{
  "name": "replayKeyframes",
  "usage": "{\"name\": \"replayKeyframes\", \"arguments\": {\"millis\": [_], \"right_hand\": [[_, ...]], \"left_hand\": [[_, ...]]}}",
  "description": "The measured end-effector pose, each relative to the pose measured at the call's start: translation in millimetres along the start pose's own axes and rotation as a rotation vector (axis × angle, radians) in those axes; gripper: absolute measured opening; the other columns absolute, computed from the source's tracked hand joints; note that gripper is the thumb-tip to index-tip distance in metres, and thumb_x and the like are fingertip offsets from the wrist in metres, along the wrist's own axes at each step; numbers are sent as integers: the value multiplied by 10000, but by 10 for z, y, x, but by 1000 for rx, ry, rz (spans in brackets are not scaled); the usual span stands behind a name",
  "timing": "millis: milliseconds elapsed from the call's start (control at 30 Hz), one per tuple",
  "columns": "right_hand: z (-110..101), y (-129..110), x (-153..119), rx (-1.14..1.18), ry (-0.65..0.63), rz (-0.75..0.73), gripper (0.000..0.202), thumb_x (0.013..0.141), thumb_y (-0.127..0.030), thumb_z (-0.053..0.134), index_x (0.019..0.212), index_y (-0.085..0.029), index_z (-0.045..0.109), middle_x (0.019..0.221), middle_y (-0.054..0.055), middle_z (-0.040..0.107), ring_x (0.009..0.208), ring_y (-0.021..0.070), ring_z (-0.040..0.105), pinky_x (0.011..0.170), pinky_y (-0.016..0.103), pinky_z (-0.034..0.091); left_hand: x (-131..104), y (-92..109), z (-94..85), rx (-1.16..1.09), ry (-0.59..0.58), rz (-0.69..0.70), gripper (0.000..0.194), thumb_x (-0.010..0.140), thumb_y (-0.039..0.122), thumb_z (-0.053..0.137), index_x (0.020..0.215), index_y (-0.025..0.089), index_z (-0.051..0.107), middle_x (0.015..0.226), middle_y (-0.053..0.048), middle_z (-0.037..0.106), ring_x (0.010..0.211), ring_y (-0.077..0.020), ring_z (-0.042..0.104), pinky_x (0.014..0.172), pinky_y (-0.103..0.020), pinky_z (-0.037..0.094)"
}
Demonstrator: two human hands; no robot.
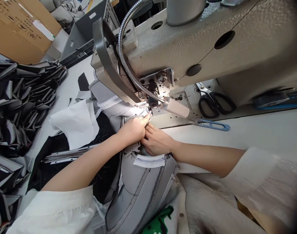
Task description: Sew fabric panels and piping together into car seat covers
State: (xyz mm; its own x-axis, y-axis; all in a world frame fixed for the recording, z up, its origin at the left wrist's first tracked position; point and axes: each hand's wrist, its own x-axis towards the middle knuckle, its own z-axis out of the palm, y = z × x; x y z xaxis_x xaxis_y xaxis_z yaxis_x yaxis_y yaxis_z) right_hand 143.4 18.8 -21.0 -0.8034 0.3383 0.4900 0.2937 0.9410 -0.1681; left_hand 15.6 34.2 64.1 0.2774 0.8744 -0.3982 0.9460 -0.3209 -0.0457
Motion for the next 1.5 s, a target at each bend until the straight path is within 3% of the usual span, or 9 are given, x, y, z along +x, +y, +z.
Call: {"name": "replayKeyframes", "arguments": {"millis": [167, 300, 433, 533, 667, 833, 1100, 1500], "right_hand": [[10, -16, 49, -35, -124, 31, 383, 796, -324, 492, 1024, -60, 649, 1023, 226, 633, 1062, 343, 551, 988, 519, 334], [-87, -59, 151, -59, -254, 48, 458, 802, -360, 499, 1071, -18, 644, 1017, 255, 634, 1041, 375, 543, 940, 554, 334], [-152, -106, 187, -31, -244, 71, 469, 824, -328, 475, 1126, -1, 623, 991, 233, 637, 985, 341, 552, 926, 528, 343], [-144, -130, 169, -20, -214, 90, 437, 854, -316, 437, 1097, -22, 651, 942, 207, 643, 949, 318, 548, 926, 537, 329], [-118, -142, 148, 42, -294, 74, 306, 850, -280, 461, 860, -140, 733, 798, 130, 661, 858, 284, 535, 864, 536, 346], [-11, -135, 137, 99, -345, 48, 216, 786, -195, 509, 671, -212, 691, 642, 35, 639, 729, 221, 498, 817, 490, 362], [73, -122, 116, 174, -270, 99, 189, 767, -194, 506, 679, -174, 672, 682, 62, 650, 745, 220, 496, 823, 479, 332], [6, -101, 157, 213, -329, 141, 188, 757, -188, 508, 696, -164, 684, 664, 79, 644, 774, 238, 515, 797, 447, 342]], "left_hand": [[-9, -95, 57, -175, 97, 85, 587, 759, 144, 448, 1346, 151, 462, 1192, -106, 641, 1079, -220, 608, 950, -309, 476], [-9, -133, 49, -306, 129, 32, 514, 800, 178, 432, 1305, 166, 526, 1256, -72, 614, 1130, -191, 587, 1001, -283, 442], [8, -119, 19, -348, 130, -11, 479, 798, 166, 445, 1256, 173, 582, 1262, -48, 610, 1158, -187, 574, 1016, -276, 432], [8, -67, -4, -289, 100, -44, 494, 793, 150, 450, 1271, 179, 572, 1248, -65, 618, 1146, -214, 582, 986, -309, 458], [-15, 35, -33, -194, 40, -99, 541, 793, 137, 437, 1329, 164, 510, 1158, -111, 665, 1052, -260, 633, 893, -367, 511], [-7, 71, -42, -287, 14, 18, 539, 766, 109, 420, 1287, 154, 546, 1301, -88, 572, 1185, -226, 556, 976, -320, 466], [40, 56, -43, -240, -35, 7, 523, 765, 117, 400, 1262, 157, 558, 1218, -102, 634, 1111, -235, 601, 895, -314, 502], [43, 61, -53, -131, -48, 4, 509, 755, 118, 420, 1244, 171, 549, 1047, -123, 695, 950, -255, 658, 738, -320, 525]]}}
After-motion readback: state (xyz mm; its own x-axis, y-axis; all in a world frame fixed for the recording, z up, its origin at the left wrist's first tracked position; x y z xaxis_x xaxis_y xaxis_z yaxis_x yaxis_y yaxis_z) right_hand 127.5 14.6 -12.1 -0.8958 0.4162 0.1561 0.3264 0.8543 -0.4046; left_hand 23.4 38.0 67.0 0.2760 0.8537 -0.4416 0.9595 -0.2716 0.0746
